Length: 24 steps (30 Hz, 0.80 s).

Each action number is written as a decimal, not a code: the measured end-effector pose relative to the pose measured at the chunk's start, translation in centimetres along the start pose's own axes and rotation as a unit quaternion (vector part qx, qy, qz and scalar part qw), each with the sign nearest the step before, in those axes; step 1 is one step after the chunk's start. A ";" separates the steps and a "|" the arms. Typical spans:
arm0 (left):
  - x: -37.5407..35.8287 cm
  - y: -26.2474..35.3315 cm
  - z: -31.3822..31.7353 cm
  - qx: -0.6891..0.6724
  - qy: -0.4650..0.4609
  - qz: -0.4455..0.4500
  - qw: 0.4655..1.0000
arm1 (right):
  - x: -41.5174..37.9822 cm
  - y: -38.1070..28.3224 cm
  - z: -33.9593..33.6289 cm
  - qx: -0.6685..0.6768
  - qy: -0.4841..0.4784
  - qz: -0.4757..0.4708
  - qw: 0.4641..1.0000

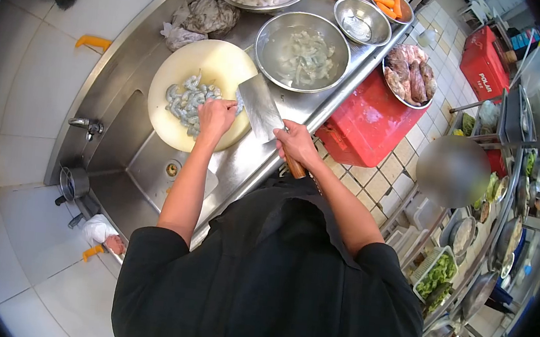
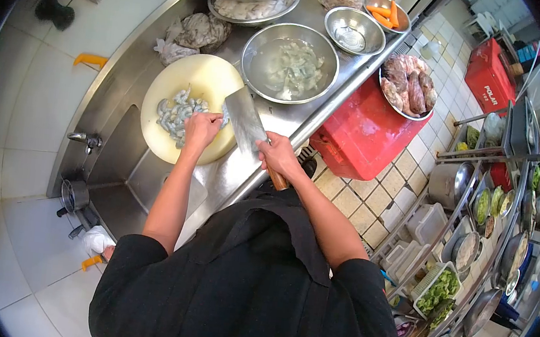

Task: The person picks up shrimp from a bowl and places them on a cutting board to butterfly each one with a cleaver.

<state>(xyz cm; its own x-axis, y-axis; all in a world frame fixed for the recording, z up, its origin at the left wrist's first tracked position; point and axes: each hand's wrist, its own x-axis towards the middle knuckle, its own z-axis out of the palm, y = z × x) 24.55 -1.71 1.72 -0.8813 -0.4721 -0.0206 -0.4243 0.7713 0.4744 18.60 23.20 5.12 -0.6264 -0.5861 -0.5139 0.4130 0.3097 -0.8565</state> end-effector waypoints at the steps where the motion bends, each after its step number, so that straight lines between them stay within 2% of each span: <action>1: 0.0 0.0 0.0 0.002 0.000 0.001 1.000 | -0.2 0.0 -0.1 0.000 -0.005 -0.001 1.000; 11: -0.5 0.5 -0.2 0.004 0.012 0.003 1.000 | -3.7 -0.1 -0.9 -0.012 -0.025 0.026 0.999; 17: -0.8 0.1 0.8 -0.072 0.015 -0.041 0.996 | -5.5 0.5 -1.9 -0.018 -0.047 0.050 0.997; 24: -1.0 -0.2 0.7 -0.090 0.028 -0.033 0.995 | -7.2 -0.4 -2.9 -0.043 -0.067 0.073 0.994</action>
<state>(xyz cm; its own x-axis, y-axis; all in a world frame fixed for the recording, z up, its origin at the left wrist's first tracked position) 25.40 -1.08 0.99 -0.8375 -0.5464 -0.0108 -0.4324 0.6505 0.6244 21.03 29.48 9.07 -0.4685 -0.6228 -0.6266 0.4315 0.4576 -0.7775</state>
